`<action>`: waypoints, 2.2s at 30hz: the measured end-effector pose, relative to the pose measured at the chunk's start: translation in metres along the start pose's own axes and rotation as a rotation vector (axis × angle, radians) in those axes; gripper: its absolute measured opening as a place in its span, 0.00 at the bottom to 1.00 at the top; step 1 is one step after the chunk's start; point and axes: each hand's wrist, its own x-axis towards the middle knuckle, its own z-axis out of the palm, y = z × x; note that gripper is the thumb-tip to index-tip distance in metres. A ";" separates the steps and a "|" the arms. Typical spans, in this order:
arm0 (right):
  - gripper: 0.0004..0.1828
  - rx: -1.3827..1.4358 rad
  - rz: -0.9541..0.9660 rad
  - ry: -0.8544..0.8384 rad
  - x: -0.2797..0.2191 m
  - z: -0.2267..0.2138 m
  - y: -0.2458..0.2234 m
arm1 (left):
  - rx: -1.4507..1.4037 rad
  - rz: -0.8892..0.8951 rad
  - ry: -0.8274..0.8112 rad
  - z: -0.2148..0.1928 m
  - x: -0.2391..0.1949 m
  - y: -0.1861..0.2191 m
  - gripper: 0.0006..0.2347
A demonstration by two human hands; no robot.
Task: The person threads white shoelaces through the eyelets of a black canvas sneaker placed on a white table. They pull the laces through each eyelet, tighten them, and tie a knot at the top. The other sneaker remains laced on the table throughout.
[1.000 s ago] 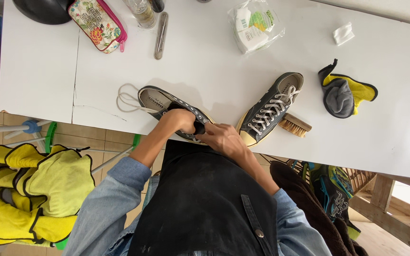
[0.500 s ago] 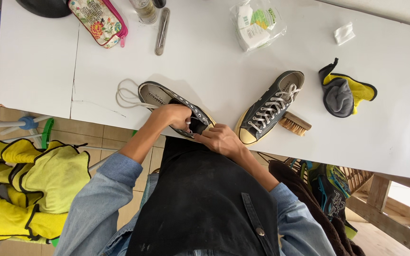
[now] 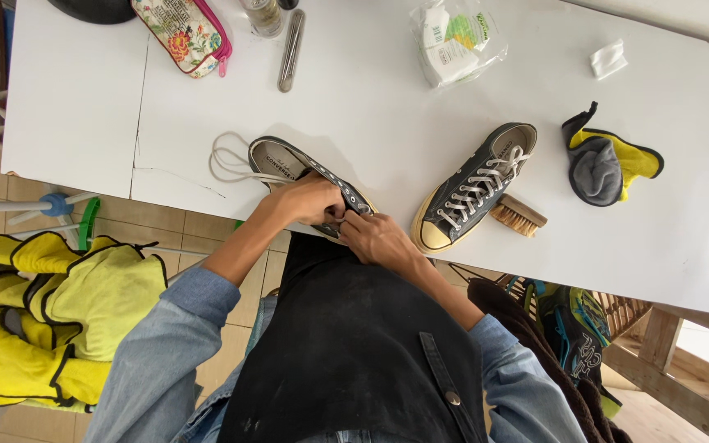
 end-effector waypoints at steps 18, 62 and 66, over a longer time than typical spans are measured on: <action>0.39 0.342 0.421 -0.078 -0.004 -0.014 0.008 | -0.047 -0.277 -0.037 0.006 0.001 0.012 0.18; 0.22 0.723 0.708 -0.128 0.033 -0.063 0.002 | -0.572 -0.626 0.367 -0.012 -0.135 0.097 0.42; 0.20 0.632 0.751 -0.311 0.033 -0.029 0.001 | -0.715 -0.598 0.702 0.023 -0.077 0.073 0.49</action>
